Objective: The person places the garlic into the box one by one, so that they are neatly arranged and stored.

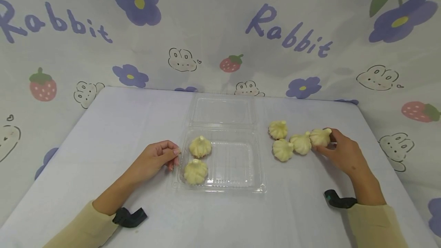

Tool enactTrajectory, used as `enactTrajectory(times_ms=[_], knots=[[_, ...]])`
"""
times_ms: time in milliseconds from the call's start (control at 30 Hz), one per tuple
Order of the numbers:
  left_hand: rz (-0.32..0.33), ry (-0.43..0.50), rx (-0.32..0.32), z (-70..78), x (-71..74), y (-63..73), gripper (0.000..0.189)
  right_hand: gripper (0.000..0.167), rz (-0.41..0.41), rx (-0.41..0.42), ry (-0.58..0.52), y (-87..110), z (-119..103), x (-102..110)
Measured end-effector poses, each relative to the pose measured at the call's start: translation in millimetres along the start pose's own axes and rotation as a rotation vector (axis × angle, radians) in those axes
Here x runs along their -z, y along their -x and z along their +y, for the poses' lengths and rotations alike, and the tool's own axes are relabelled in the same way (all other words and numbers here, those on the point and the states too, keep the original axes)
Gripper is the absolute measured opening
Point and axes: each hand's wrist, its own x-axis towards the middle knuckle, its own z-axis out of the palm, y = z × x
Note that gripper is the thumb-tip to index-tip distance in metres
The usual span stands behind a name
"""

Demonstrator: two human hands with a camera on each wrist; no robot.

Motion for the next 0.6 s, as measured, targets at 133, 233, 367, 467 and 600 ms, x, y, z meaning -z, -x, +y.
enactTrajectory(times_ms=[133, 233, 367, 467, 600], knots=[[0.0, 0.002, 0.0, 0.3, 0.1, -0.3, 0.024, 0.08, 0.01, 0.013, -0.005, 0.1, -0.1, -0.3], [0.0, 0.001, 0.0, 0.2, 0.2, -0.4, 0.023, 0.08, 0.011, 0.016, -0.004, 0.2, 0.2, -0.4], [-0.001, -0.002, 0.002, 0.0, 0.4, -0.3, 0.023, 0.08, 0.006, 0.009, -0.002, 0.2, 0.8, -0.5], [0.0, -0.004, 0.002, -0.1, 0.5, -0.6, 0.023, 0.079, 0.012, 0.014, -0.002, 0.0, 1.3, -0.7], [0.001, -0.007, 0.001, -0.4, 0.6, -0.8, 0.023, 0.079, 0.018, 0.021, 0.0, 0.0, 1.4, -1.1]])
